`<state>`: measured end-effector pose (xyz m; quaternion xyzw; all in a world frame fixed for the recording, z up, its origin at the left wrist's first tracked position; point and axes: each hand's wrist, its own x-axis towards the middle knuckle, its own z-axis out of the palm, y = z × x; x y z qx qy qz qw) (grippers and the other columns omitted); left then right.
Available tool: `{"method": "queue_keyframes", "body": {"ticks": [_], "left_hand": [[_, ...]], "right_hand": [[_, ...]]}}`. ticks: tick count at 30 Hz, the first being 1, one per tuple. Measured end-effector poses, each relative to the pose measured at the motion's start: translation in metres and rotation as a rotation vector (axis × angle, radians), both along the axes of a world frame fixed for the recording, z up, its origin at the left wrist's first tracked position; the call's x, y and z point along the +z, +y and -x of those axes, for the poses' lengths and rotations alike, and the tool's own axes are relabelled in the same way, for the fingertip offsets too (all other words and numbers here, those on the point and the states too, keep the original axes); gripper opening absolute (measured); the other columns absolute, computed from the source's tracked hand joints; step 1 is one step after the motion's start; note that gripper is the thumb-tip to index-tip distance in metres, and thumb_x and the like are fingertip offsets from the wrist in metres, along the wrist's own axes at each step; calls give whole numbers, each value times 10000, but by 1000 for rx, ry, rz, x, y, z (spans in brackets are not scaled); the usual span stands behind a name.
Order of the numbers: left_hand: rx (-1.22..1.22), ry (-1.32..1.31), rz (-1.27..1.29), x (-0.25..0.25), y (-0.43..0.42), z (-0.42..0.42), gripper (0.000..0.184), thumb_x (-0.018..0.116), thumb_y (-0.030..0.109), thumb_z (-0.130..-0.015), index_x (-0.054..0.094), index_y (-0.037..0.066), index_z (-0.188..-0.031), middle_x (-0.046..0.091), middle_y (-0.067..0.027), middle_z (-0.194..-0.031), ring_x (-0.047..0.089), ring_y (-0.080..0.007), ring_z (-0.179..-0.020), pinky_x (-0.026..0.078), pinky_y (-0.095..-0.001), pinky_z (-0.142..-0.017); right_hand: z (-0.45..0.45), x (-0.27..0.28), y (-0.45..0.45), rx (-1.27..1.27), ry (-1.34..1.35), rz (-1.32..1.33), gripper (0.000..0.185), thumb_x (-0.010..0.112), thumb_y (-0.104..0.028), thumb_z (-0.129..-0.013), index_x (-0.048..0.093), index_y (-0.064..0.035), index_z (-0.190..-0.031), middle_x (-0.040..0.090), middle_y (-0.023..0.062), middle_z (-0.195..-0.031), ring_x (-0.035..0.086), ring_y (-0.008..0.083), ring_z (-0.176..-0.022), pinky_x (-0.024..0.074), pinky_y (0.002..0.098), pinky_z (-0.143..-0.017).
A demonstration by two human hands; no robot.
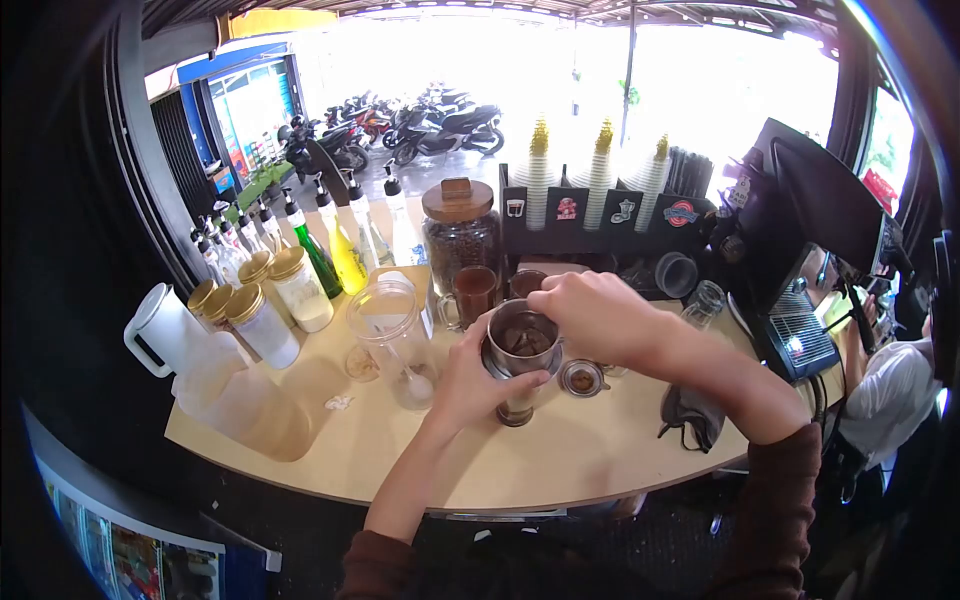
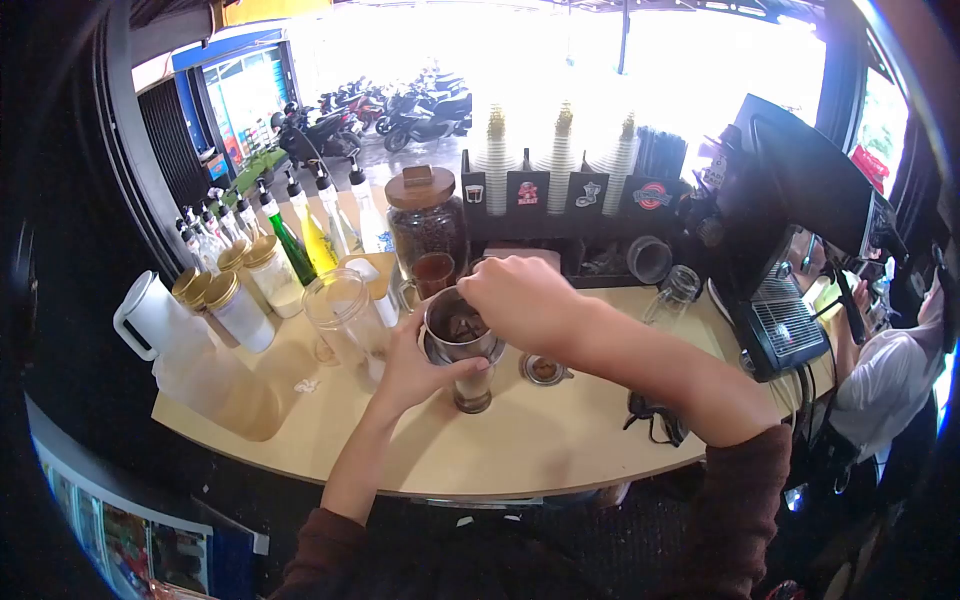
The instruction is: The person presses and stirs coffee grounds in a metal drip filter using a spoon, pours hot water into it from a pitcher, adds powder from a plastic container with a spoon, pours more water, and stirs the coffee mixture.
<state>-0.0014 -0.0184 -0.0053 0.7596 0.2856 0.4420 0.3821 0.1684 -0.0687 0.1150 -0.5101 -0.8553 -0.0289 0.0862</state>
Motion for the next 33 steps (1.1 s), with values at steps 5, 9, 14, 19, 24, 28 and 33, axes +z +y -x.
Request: {"method": "queue_keyframes", "body": {"ticks": [5, 9, 14, 19, 24, 28, 33], "left_hand": [[5, -17, -24, -1, 1, -1, 807, 901, 304, -582, 540, 25, -1248, 658, -125, -1132, 638, -234, -1066, 490, -370, -938], [-6, -24, -23, 1, 0, -1, 799, 902, 285, -585, 539, 23, -1247, 657, -125, -1129, 641, -231, -1058, 493, -369, -935], [-14, -36, -22, -1, 0, -1, 793, 899, 286, -593, 537, 21, -1248, 656, -129, -1124, 640, -230, -1059, 492, -365, -933], [6, -20, -35, -2, 0, -1, 784, 894, 282, -603, 536, 22, -1251, 656, -132, -1122, 637, -229, -1060, 492, -363, -928], [-15, -55, -39, -1, -1, -2, 785, 896, 270, -605, 532, 20, -1255, 651, -132, -1127, 639, -221, -1047, 492, -357, -920], [-30, -75, -17, 0, -3, -2, 779, 896, 259, -608, 533, 17, -1253, 650, -126, -1125, 638, -213, -1041, 490, -352, -923], [-35, -101, -20, 1, -4, -3, 772, 895, 250, -608, 536, 10, -1248, 651, -120, -1122, 635, -207, -1044, 487, -352, -929]], "right_hand": [[-1, 12, -5, -11, -44, 143, 92, 617, -44, -733, 664, 11, -790, 669, 189, -808, 675, 350, -807, 545, 434, -699], [3, 0, -3, -61, 3, 49, 96, 603, -18, -720, 650, -4, -802, 655, 164, -806, 656, 348, -802, 534, 437, -699], [2, 0, -3, -63, -106, 18, 117, 611, -27, -724, 684, 2, -811, 671, 215, -800, 682, 364, -769, 552, 430, -654], [12, 24, -9, -74, -148, 115, 112, 629, -39, -719, 699, -4, -800, 687, 196, -824, 694, 336, -772, 565, 416, -638], [22, 17, -10, -113, -180, 150, 103, 684, -60, -702, 700, -11, -791, 693, 176, -829, 702, 314, -794, 575, 389, -678], [20, 8, -8, -95, -146, 45, 86, 631, -11, -694, 679, 12, -762, 665, 194, -746, 685, 343, -729, 563, 415, -632], [11, 13, -4, -49, -81, 85, 109, 621, -7, -699, 671, 23, -792, 668, 194, -758, 675, 360, -724, 548, 426, -640]]}}
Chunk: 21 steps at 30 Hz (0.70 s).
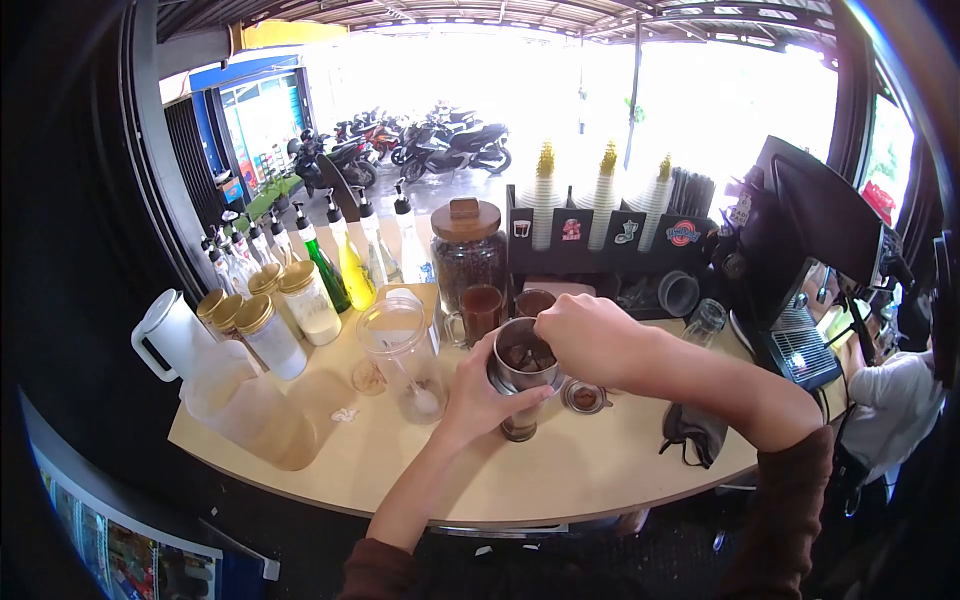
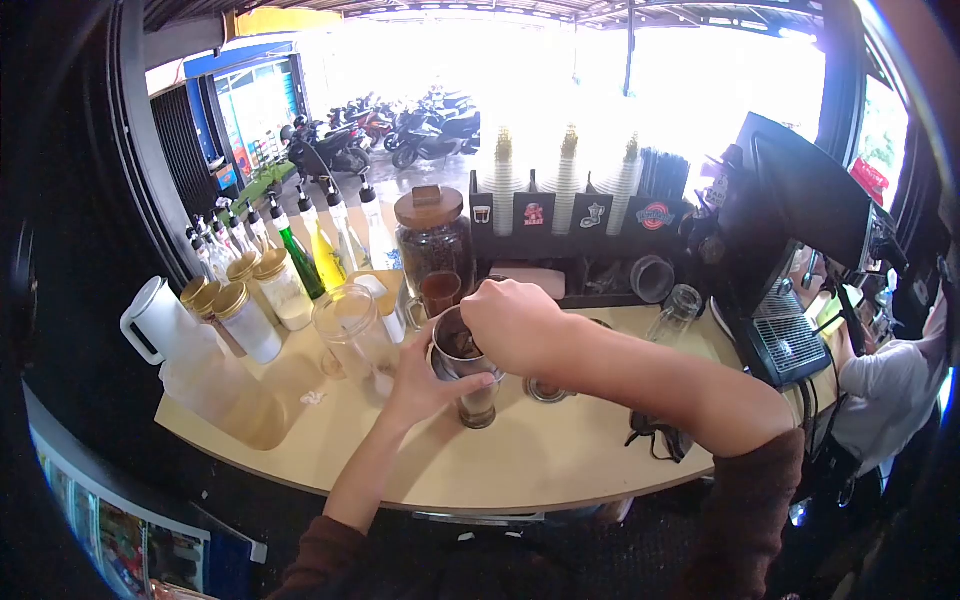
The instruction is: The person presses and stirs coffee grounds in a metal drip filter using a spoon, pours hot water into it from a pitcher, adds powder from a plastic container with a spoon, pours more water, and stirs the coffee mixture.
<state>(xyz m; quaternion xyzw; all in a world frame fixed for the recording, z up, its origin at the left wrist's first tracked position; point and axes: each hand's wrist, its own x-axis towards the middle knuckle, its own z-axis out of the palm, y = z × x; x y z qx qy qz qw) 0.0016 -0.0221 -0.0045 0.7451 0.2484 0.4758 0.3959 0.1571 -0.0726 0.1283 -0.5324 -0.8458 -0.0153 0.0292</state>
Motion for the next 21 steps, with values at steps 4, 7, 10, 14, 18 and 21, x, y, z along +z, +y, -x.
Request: {"method": "queue_keyframes", "body": {"ticks": [4, 7, 10, 14, 18, 21], "left_hand": [[-15, 2, 5, -3, 4, -1, 776, 895, 248, -603, 537, 11, -1249, 650, -122, -1124, 633, -213, -1052, 483, -357, -937], [8, 8, -15, -5, 5, 0, 778, 895, 252, -598, 539, 12, -1248, 650, -124, -1124, 631, -220, -1058, 480, -362, -946], [18, 17, -13, -6, 7, -2, 784, 897, 263, -594, 542, 13, -1246, 649, -126, -1125, 630, -224, -1059, 478, -364, -952], [2, -9, 21, -9, 7, -2, 794, 900, 269, -586, 542, 15, -1247, 650, -126, -1124, 631, -225, -1055, 480, -364, -952], [14, 16, -3, -8, 7, -2, 798, 901, 271, -583, 540, 19, -1248, 650, -124, -1127, 632, -224, -1054, 483, -363, -946], [1, 6, 9, -7, 6, -2, 795, 900, 268, -585, 536, 22, -1248, 650, -123, -1129, 633, -225, -1055, 487, -364, -938]], "right_hand": [[-9, -13, 10, -18, 123, 18, 118, 620, -7, -701, 671, 16, -805, 675, 183, -772, 675, 348, -751, 543, 426, -660], [-12, -11, 10, 7, 80, 104, 106, 612, -53, -732, 680, 8, -786, 678, 195, -814, 679, 356, -791, 550, 430, -670], [-10, -21, 7, 27, 6, -175, 105, 629, -60, -728, 683, -13, -805, 676, 182, -797, 677, 353, -787, 545, 423, -668], [-9, -20, 5, 14, -22, -89, 130, 628, -62, -739, 679, -44, -858, 651, 130, -849, 670, 318, -799, 541, 417, -675], [-12, -20, 4, 34, 33, 5, 221, 630, -54, -743, 685, -75, -957, 617, 81, -897, 659, 303, -823, 539, 415, -694], [-6, -13, -3, -30, -73, -78, 261, 647, -62, -743, 690, -69, -1000, 609, 91, -923, 658, 302, -832, 538, 414, -708]]}}
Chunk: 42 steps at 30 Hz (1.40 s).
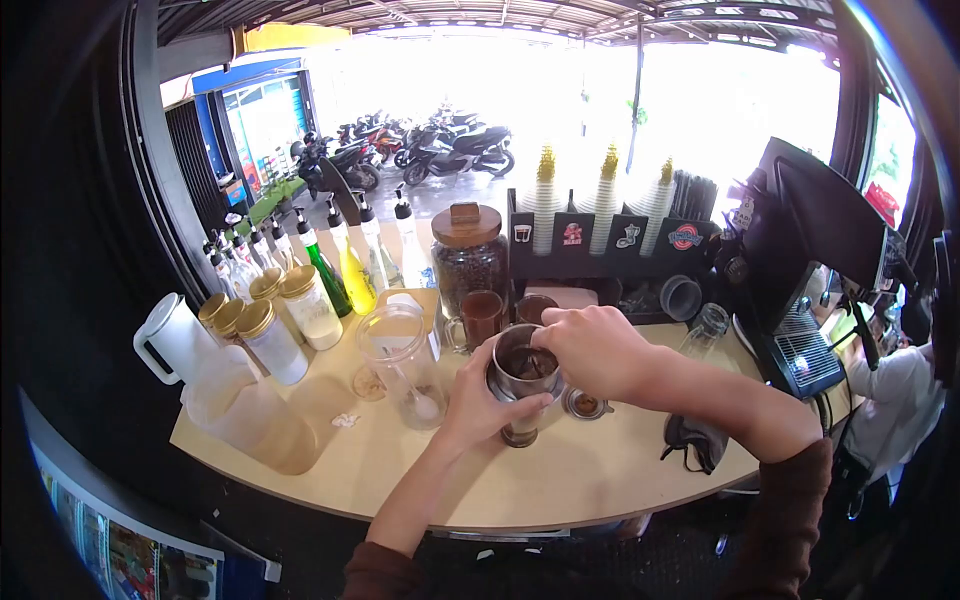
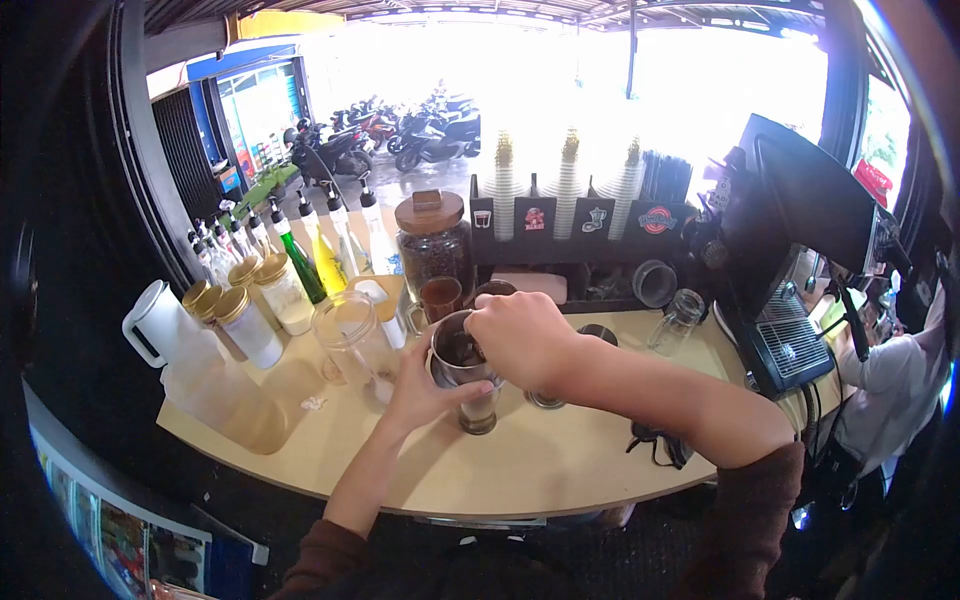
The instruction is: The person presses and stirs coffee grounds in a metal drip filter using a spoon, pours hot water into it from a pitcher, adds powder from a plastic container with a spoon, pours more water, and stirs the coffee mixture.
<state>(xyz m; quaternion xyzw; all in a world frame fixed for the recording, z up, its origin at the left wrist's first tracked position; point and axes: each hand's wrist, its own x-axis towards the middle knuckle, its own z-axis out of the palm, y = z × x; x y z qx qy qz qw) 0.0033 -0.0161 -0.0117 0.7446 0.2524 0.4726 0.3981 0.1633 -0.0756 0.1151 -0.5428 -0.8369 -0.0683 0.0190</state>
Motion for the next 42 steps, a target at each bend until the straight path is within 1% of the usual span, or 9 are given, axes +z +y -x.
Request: {"method": "queue_keyframes", "body": {"ticks": [10, 12, 16, 19, 21, 24, 37, 39, 42], "left_hand": [[9, 41, -12, 10, -5, 0, 770, 885, 225, -590, 530, 26, -1244, 638, -122, -1140, 625, -222, -1063, 486, -364, -937], [18, 13, -31, 16, -8, 0, 762, 867, 199, -586, 525, 37, -1248, 623, -124, -1169, 607, -239, -1097, 469, -370, -965], [28, -13, -145, 16, -3, 0, 773, 850, 178, -565, 519, 53, -1253, 616, -126, -1172, 591, -272, -1110, 447, -392, -986], [95, 109, -260, 22, 2, 2, 843, 894, 207, -571, 485, 41, -1290, 578, -123, -1225, 566, -229, -1148, 440, -379, -1001], [80, 59, -261, 24, 3, 2, 812, 844, 168, -518, 517, 84, -1256, 598, -110, -1189, 547, -310, -1142, 376, -445, -1032], [40, 109, -310, 27, 7, 5, 832, 841, 171, -515, 505, 103, -1274, 557, -100, -1255, 503, -302, -1202, 334, -448, -1064], [11, 197, -433, 22, 9, 6, 904, 882, 138, -539, 446, 88, -1329, 487, -109, -1322, 436, -300, -1274, 359, -419, -1085], [17, 132, -332, 16, 9, 3, 892, 845, 206, -564, 412, 147, -1341, 493, -55, -1334, 436, -289, -1292, 97, -540, -1148], [37, 82, -282, 8, 9, -2, 883, 852, 212, -576, 399, 152, -1332, 501, -60, -1324, 434, -288, -1290, 102, -537, -1144]], "right_hand": [[-7, -7, -2, 1, -74, -44, 434, 668, -47, -684, 685, -93, -1115, 586, 81, -959, 631, 282, -919, 506, 383, -763], [-12, -12, -4, 220, 72, -77, 190, 669, -113, -733, 698, -88, -919, 608, 76, -966, 634, 238, -935, 499, 389, -757], [-12, -9, -9, 205, -67, -251, 247, 660, -118, -745, 692, -120, -990, 592, 55, -982, 604, 197, -962, 464, 374, -799], [-11, -11, -12, 229, -78, -380, 213, 641, -125, -759, 689, -136, -967, 571, 36, -978, 577, 171, -952, 430, 351, -803], [-12, -14, -16, 290, -104, -419, 181, 631, -132, -757, 682, -137, -931, 558, 24, -974, 564, 157, -924, 410, 338, -782], [-16, -15, -14, 261, -149, -565, 151, 634, -144, -747, 670, -145, -894, 550, 18, -979, 546, 146, -926, 396, 335, -772], [-26, -29, -18, 320, -116, -580, 127, 615, -154, -752, 621, -105, -870, 547, 15, -985, 520, 159, -920, 380, 352, -742], [-23, -33, -19, 357, -32, -517, 139, 623, -151, -744, 616, -98, -872, 545, 17, -988, 520, 159, -920, 379, 345, -736], [-18, -35, -15, 306, 7, -569, 133, 628, -133, -736, 613, -103, -866, 540, 22, -990, 519, 165, -914, 377, 349, -740]]}}
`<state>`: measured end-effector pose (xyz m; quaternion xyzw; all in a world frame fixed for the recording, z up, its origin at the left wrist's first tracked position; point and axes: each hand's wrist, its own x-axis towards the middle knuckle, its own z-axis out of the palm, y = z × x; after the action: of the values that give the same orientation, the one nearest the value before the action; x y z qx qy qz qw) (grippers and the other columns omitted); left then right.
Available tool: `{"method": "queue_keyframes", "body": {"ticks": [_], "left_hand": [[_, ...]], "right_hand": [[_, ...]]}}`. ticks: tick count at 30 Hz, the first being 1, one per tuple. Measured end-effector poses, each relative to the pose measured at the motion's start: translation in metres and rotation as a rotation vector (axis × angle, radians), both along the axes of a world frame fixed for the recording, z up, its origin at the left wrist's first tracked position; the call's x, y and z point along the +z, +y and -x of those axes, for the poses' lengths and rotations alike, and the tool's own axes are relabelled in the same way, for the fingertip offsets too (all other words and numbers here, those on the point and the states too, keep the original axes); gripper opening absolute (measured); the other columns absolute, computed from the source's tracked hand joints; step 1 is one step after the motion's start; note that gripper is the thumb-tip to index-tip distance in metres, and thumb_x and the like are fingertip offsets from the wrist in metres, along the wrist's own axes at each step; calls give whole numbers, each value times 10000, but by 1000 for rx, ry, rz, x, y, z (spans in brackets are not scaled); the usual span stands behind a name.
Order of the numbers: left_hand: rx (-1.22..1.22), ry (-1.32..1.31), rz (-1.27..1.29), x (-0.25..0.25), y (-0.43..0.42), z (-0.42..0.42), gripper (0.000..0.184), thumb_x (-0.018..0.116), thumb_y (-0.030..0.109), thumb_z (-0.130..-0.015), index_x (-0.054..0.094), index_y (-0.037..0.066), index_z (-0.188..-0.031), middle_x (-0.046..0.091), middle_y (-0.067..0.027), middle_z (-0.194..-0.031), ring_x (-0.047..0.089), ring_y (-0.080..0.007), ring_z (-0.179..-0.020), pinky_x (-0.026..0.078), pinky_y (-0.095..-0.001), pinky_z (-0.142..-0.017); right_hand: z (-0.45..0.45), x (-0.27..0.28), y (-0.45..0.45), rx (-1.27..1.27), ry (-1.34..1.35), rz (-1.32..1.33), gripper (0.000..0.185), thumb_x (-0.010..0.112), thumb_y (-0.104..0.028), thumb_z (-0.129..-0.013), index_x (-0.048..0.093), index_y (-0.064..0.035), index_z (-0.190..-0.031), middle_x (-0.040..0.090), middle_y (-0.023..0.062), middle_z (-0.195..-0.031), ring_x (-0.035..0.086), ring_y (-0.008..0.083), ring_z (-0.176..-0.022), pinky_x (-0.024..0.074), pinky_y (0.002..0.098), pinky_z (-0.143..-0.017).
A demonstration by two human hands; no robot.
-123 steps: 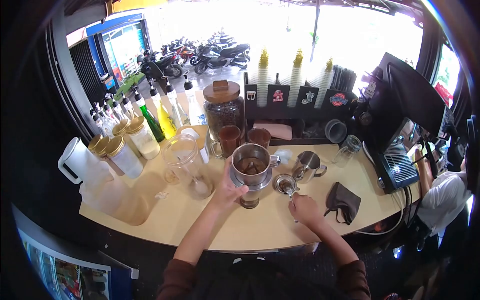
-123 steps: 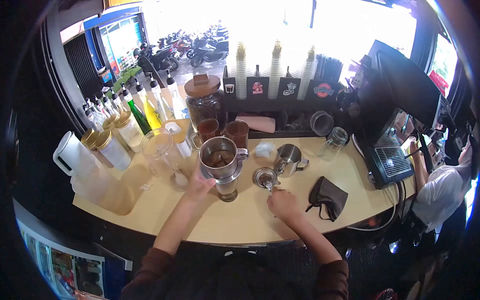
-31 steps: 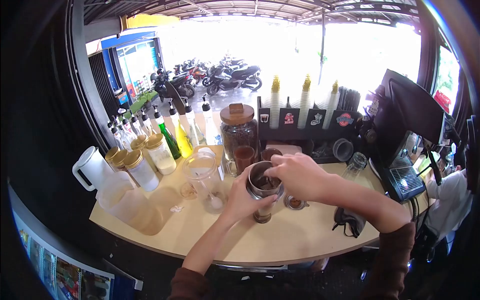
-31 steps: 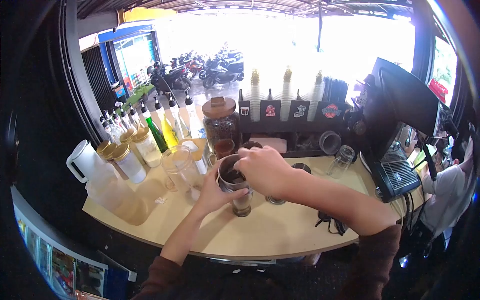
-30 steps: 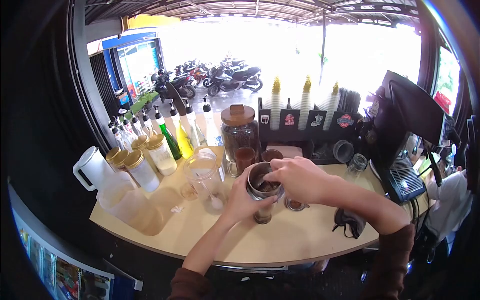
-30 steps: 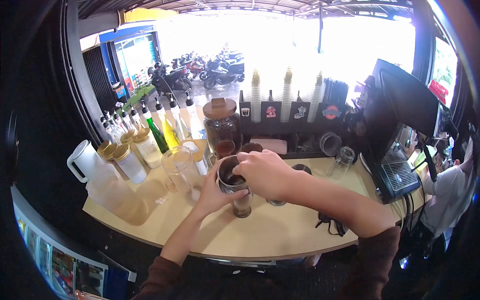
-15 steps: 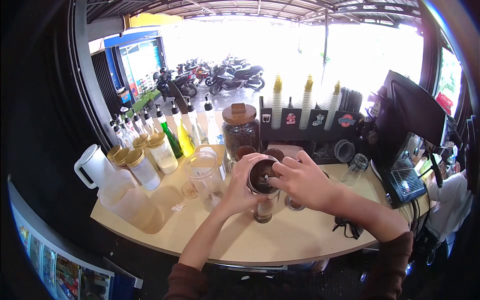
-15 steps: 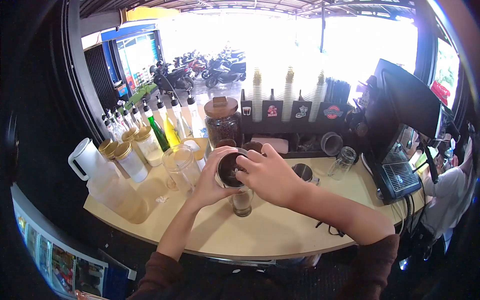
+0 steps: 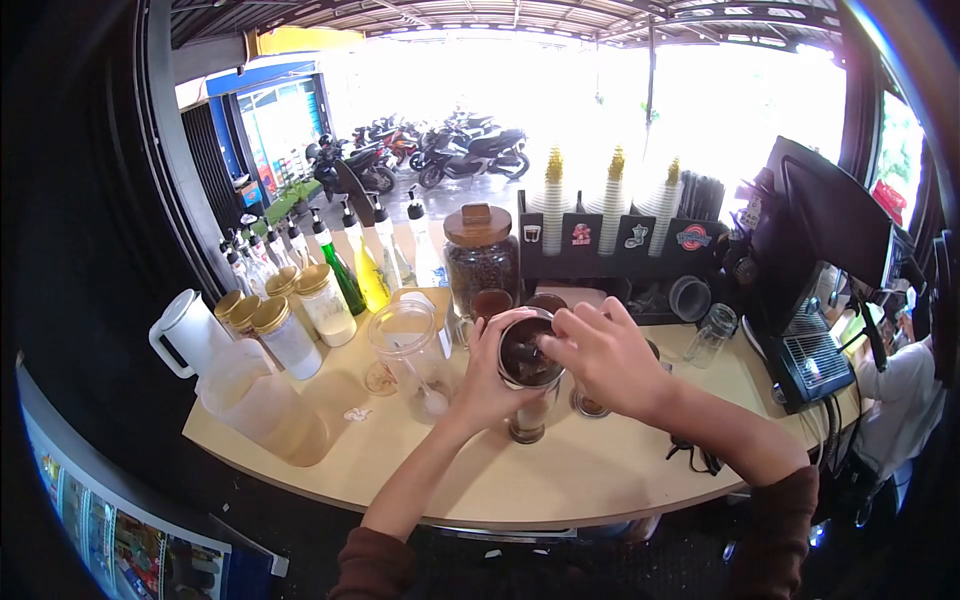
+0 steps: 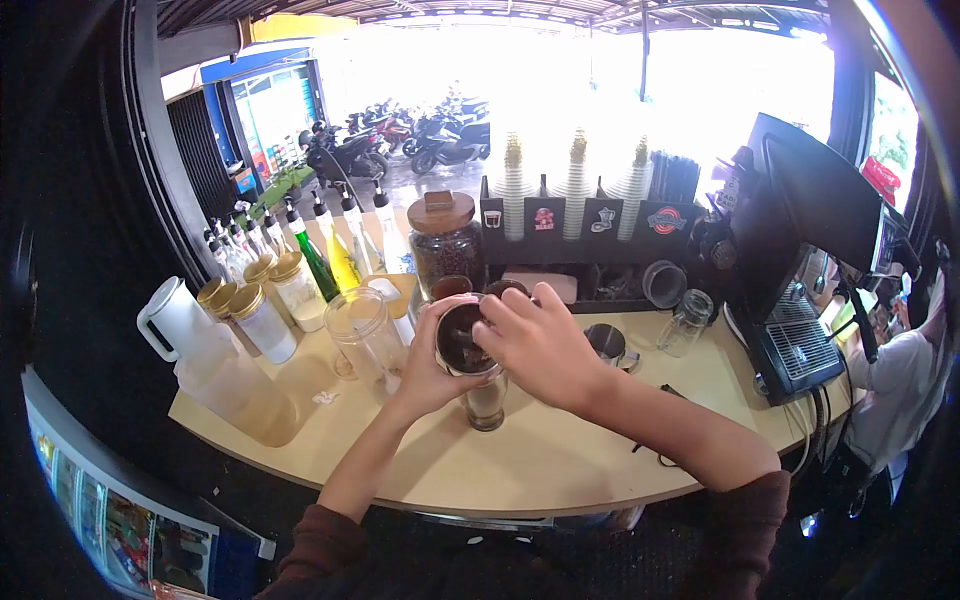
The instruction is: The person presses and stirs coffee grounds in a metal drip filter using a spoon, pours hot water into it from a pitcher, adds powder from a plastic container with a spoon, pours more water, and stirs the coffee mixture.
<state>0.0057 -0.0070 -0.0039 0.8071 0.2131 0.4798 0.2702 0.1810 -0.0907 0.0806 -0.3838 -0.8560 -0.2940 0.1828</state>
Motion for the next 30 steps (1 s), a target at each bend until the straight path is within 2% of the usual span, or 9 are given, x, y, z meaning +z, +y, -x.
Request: {"method": "queue_keyframes", "body": {"ticks": [5, 7, 8, 10, 12, 19, 21, 28, 30], "left_hand": [[-10, -55, 45, 0, -1, -2, 872, 855, 196, -580, 389, 152, -1315, 516, -72, -1308, 438, -286, -1281, 109, -525, -1143], [-11, -59, 29, -2, -2, -3, 875, 855, 188, -578, 384, 149, -1313, 520, -78, -1303, 441, -290, -1273, 116, -516, -1144], [-13, -56, 26, -3, 0, -3, 877, 855, 178, -577, 378, 142, -1313, 514, -85, -1309, 435, -297, -1266, 132, -505, -1139], [-13, -53, 21, -6, 3, -3, 880, 854, 168, -577, 373, 135, -1313, 508, -91, -1315, 430, -304, -1259, 148, -494, -1135], [-16, -90, -57, -9, 4, -5, 889, 875, 82, -573, 363, 72, -1299, 466, -125, -1328, 485, -253, -1237, 397, -382, -1061], [15, -133, 2, -9, 2, -11, 883, 870, 70, -557, 362, 62, -1280, 455, -129, -1327, 477, -265, -1242, 386, -387, -1069], [-57, -219, -22, -3, 1, -10, 841, 837, 67, -555, 410, 89, -1280, 457, -117, -1295, 436, -325, -1229, 288, -450, -1102], [-25, -83, -5, 6, -2, 2, 856, 835, 109, -547, 451, 126, -1312, 486, -70, -1326, 427, -297, -1295, 161, -531, -1156], [11, 2, -117, 9, -1, 5, 894, 863, 85, -530, 446, 88, -1320, 490, -105, -1311, 464, -285, -1257, 372, -397, -1079]], "right_hand": [[-3, 0, -4, -77, 32, 136, 141, 626, -124, -732, 607, -107, -871, 536, 25, -991, 516, 172, -913, 375, 355, -746], [-8, -1, 1, -47, 89, -14, 274, 662, -59, -683, 632, -108, -951, 521, 6, -915, 517, 165, -889, 359, 339, -748], [-8, -4, 2, -36, 34, -15, 132, 622, -132, -736, 605, -106, -864, 518, 22, -947, 510, 169, -929, 369, 357, -764], [-6, -3, -3, -21, 11, 18, 130, 622, -135, -733, 604, -106, -858, 511, 19, -932, 507, 169, -920, 369, 355, -763], [-7, -4, -3, -8, -12, 52, 127, 623, -138, -731, 603, -106, -853, 504, 16, -916, 504, 168, -912, 369, 354, -763], [-13, 0, 1, -3, -67, -32, 105, 619, -151, -733, 608, -106, -828, 518, 13, -915, 510, 162, -906, 379, 354, -752], [-12, 0, 3, -18, -55, -79, 106, 618, -152, -731, 610, -106, -826, 520, 13, -912, 513, 160, -907, 381, 352, -752], [-5, 4, 1, 10, -51, -34, 96, 604, -157, -734, 594, -90, -802, 522, 17, -907, 510, 158, -891, 384, 336, -734], [-3, 2, 1, 43, -46, -16, 92, 602, -157, -738, 589, -87, -796, 518, 18, -900, 508, 159, -883, 383, 335, -729]]}}
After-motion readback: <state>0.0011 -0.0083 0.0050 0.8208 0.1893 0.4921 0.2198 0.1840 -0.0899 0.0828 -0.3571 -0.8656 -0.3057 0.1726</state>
